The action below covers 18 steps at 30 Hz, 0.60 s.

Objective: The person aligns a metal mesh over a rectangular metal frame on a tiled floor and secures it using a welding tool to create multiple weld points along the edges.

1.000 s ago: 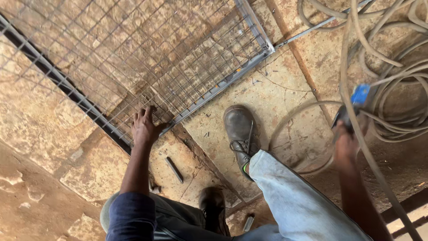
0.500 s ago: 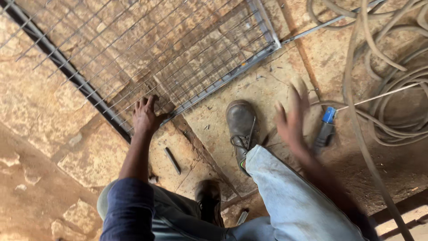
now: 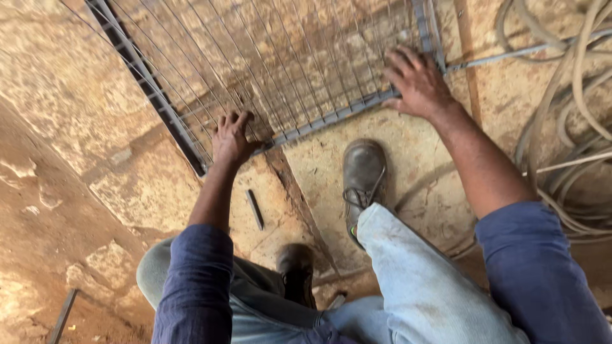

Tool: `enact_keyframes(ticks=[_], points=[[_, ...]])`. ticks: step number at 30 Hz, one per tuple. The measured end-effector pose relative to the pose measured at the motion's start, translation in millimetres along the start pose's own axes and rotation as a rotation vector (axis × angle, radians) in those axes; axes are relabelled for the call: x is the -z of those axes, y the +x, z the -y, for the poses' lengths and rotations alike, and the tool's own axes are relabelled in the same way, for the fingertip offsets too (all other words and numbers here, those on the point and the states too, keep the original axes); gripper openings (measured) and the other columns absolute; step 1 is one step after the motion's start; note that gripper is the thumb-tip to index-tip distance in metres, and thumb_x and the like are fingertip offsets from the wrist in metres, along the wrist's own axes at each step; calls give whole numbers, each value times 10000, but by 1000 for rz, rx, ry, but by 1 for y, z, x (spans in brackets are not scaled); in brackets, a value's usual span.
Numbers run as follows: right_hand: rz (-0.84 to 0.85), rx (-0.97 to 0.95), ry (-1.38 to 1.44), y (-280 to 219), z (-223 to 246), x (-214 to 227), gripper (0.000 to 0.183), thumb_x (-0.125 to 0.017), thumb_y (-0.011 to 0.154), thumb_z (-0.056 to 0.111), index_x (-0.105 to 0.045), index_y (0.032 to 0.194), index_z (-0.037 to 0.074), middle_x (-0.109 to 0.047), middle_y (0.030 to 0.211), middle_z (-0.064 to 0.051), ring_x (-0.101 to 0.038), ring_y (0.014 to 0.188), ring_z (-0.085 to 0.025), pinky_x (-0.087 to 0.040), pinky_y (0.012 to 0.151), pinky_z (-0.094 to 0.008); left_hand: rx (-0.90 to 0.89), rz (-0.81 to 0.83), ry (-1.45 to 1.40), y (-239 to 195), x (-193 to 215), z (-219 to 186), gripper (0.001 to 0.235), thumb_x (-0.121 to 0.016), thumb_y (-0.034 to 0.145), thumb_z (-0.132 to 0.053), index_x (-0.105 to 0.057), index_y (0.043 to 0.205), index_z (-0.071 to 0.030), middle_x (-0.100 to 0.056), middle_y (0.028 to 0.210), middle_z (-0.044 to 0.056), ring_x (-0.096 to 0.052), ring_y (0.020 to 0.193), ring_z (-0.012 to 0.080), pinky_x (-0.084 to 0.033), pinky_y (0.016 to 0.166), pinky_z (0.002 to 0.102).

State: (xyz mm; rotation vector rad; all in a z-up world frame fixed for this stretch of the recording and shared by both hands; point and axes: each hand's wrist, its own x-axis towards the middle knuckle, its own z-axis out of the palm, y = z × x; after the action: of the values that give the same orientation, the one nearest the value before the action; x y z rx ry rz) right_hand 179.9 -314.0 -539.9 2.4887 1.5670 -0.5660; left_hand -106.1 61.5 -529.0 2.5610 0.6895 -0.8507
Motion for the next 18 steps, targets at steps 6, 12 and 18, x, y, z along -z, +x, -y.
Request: enact_keyframes(ticks=[6,12,18], points=[[-92,-6,-8,4,-3,-10,1119,-812,757,632,-392,1603,33,-345,1682,-193,-315,1537,-353,-246,1245,-521,-55,-12,-48,-6,14,10,767,-886,776,-472,-551,1428,-246,-505,1496,114,-536,1281,356,-506,1021,530],[-133,-1,72,-3,-1,-15,1109,-837,807,573,-378,1674,54,-370,1726,-181,-336,1602,-352,-252,1301,-528,96,-399,-156,-15,45,65,581,-871,909,-340,-607,1417,-239,-498,1548,114,-510,1413,347,-495,1122,488],[-147,-33,136,2,4,-18,1194,-779,796,676,-319,1666,1,-319,1703,-239,-289,1606,-402,-204,1317,-577,93,-401,-84,-16,42,62,909,-912,765,-507,-488,1504,-192,-270,1621,209,-280,1469,465,-317,1134,618]])
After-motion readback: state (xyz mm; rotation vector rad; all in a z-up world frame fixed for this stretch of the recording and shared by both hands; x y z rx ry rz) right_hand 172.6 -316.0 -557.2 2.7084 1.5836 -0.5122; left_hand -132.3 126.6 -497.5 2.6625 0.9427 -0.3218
